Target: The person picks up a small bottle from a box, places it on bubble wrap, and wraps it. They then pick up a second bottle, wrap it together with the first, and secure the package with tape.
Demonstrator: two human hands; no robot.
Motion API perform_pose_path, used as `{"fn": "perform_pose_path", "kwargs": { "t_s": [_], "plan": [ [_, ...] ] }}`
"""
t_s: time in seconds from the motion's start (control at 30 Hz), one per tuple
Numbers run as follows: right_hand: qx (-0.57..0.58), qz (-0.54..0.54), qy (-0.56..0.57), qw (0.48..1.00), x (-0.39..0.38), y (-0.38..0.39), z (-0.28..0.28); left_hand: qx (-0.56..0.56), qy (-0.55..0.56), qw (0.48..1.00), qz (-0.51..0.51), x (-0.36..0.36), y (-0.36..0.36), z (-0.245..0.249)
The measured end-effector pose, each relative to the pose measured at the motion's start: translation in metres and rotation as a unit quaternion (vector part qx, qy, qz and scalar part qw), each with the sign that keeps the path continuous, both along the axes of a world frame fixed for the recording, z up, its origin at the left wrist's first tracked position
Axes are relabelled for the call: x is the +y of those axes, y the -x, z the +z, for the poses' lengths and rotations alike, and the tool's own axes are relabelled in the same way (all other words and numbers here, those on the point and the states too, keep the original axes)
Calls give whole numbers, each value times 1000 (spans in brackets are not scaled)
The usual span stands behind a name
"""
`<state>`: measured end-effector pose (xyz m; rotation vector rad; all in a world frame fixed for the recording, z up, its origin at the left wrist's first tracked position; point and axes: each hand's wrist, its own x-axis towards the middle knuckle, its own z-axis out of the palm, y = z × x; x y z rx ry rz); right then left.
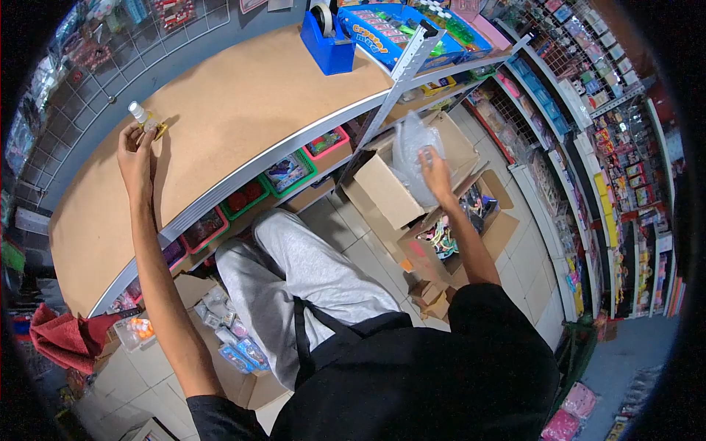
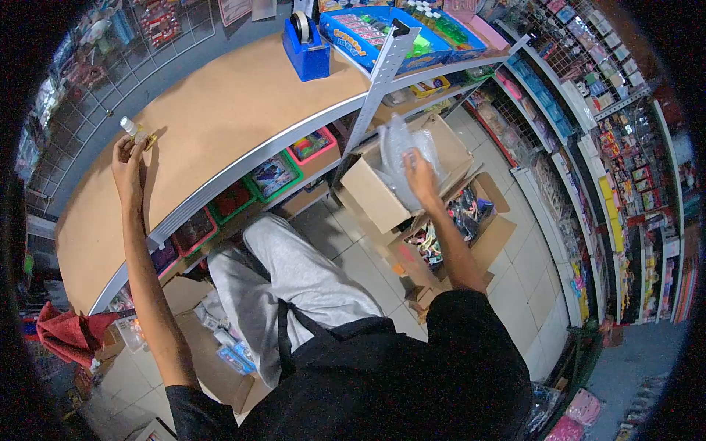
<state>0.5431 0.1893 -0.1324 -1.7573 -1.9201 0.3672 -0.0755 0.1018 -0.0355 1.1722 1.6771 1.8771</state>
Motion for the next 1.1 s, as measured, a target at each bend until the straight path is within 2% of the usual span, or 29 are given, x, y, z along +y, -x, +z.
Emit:
{"fn": "perform_pose_path", "kwargs": {
  "t_s": [0.03,0.13,0.17,0.23,0.33,0.43,0.47,0.57,0.6,0.7,0.73,0.83,0.87,1.0,1.1],
  "plan": [
    [14,-16,2,1000,4,-7,10,3,8,1000,8,-1,-1,2],
    [-48,10,10,999,29,-43,2,6,21,1000,16,-1,-7,5],
    [-29,-20,-25,999,33,-53,6,5,17,1000,14,-1,-7,5],
    [11,-72,-93,993,37,-52,38,4,7,1000,15,-2,-2,3],
    [52,-48,-102,992,32,-53,82,6,-6,1000,10,2,2,0],
    [-36,-46,-170,984,47,-62,96,9,-5,1000,24,1,-1,1],
    [-1,-67,-175,982,36,-58,117,13,1,999,31,0,-3,3],
    [-56,-52,-126,989,46,-71,136,25,7,997,67,-3,-6,11],
    [-129,-54,-115,983,44,-69,140,29,10,997,77,-2,-8,10],
    [83,-96,-194,973,38,-79,172,37,8,994,104,-1,-11,13],
    [70,-87,-220,969,41,-79,169,40,7,993,109,-3,-12,14],
    [-121,-127,-192,966,31,-82,168,51,6,992,112,-3,-15,17],
    [-17,-138,-151,979,30,-89,176,52,2,992,113,-3,-16,17],
    [-73,-196,-204,956,19,-97,184,54,-5,991,122,-4,-16,17],
    [-58,-202,-200,957,19,-115,196,62,-3,989,133,-3,-16,17]
  ]
}}
